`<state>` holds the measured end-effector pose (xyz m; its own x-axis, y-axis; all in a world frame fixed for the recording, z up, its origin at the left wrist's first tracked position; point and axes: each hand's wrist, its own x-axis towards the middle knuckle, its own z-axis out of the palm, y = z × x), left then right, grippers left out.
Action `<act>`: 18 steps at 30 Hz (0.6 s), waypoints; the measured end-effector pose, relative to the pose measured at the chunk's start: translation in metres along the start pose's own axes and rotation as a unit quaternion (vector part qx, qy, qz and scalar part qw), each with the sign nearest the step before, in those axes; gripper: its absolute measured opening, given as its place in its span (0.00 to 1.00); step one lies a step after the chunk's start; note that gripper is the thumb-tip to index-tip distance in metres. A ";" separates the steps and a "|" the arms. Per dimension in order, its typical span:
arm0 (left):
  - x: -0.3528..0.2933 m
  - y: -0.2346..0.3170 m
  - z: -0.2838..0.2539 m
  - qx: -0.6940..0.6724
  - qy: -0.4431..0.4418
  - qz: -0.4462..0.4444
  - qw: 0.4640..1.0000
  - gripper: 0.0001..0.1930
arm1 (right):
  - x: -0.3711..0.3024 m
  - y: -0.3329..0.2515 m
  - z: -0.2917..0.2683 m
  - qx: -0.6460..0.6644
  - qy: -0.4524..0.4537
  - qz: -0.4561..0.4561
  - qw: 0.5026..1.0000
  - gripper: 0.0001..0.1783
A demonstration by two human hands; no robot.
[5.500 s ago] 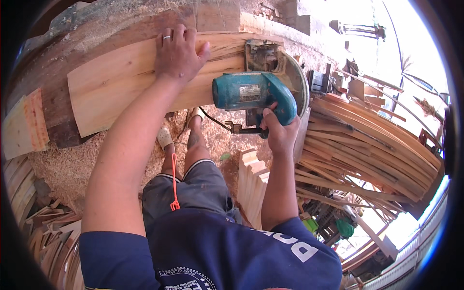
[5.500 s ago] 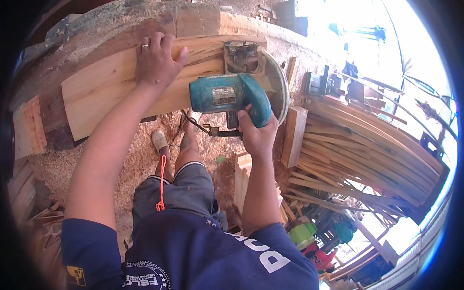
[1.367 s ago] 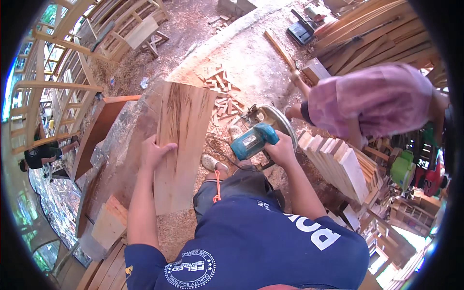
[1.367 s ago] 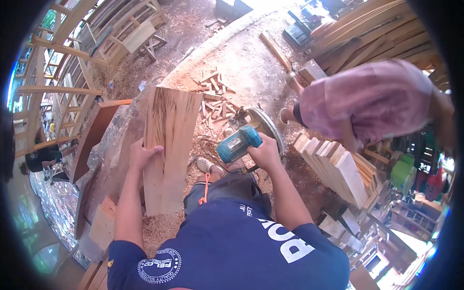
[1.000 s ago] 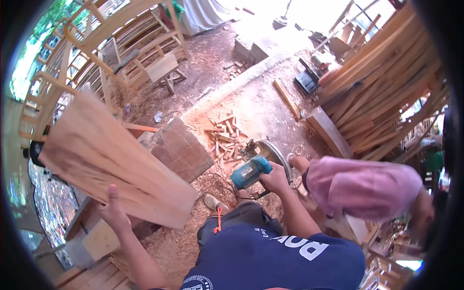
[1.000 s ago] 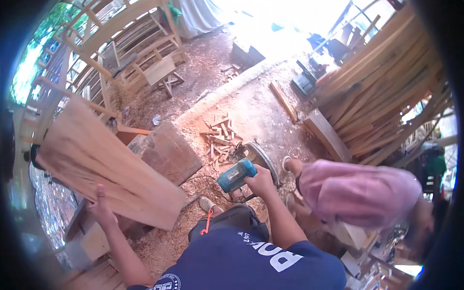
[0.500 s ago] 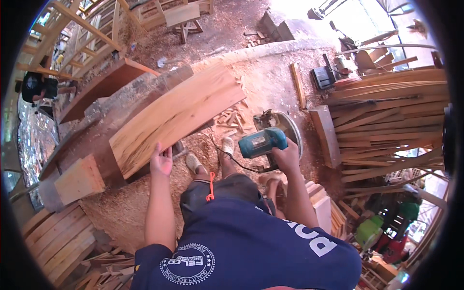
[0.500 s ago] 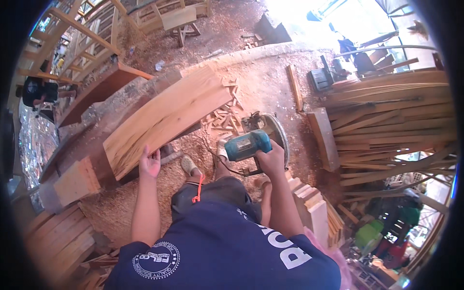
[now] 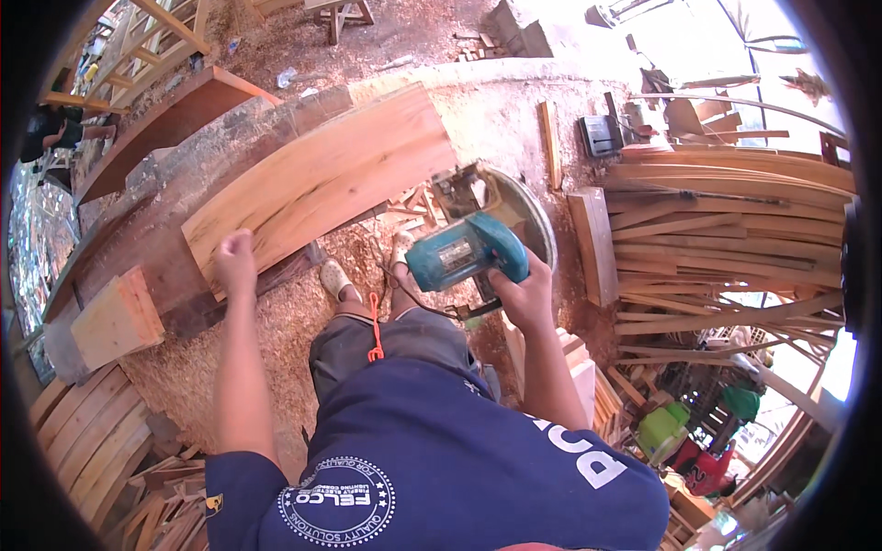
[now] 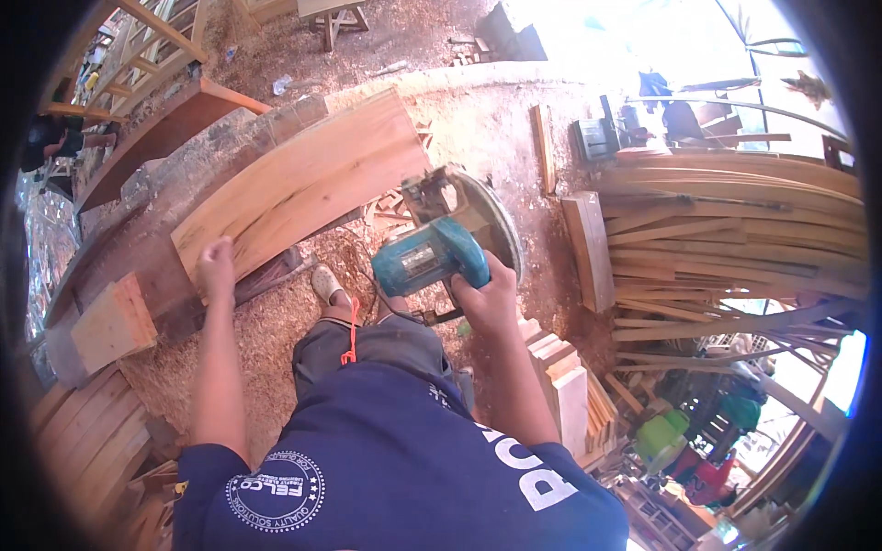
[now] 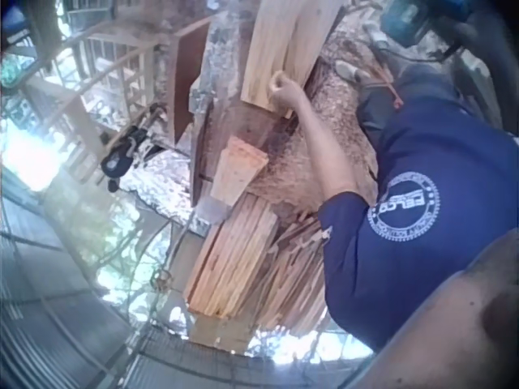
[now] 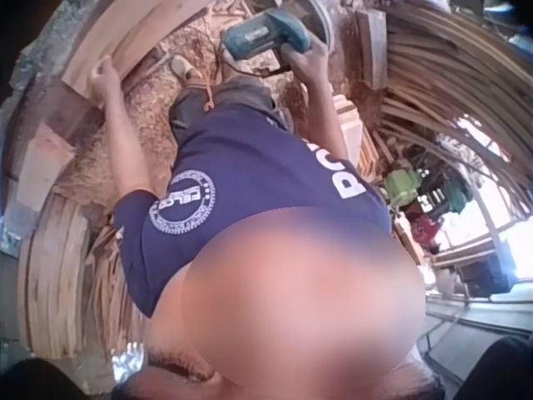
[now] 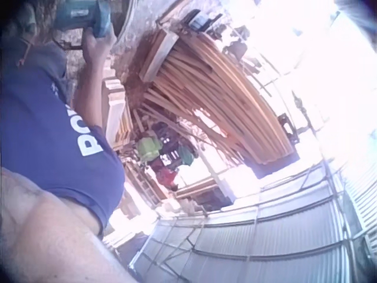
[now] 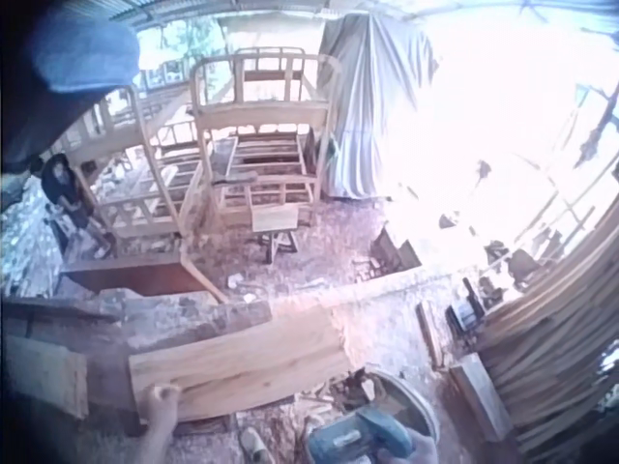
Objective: The person uses a circular saw to cut a piece of wood held on a workbench, then picks up the cut piece and several other identical boards to align and stack them.
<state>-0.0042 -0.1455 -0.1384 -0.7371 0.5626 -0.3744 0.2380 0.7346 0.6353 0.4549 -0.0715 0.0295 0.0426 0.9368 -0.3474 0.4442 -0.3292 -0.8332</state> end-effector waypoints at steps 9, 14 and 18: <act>0.037 -0.005 0.042 0.285 0.251 0.102 0.919 0.32 | 0.023 0.020 0.034 -0.059 -0.037 -0.053 0.996 0.13; 0.037 -0.002 0.042 0.304 0.246 0.068 0.918 0.31 | 0.027 0.024 0.035 -0.089 -0.072 -0.008 0.993 0.11; 0.038 -0.003 0.043 0.309 0.253 0.075 0.914 0.32 | 0.025 0.030 0.038 -0.064 -0.063 0.011 0.996 0.10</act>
<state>-0.0055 -0.1098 -0.1837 -0.8272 0.5429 0.1449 0.5576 0.8250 0.0922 0.4353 -0.0630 -0.0207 -0.0548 0.9045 -0.4230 0.5553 -0.3245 -0.7657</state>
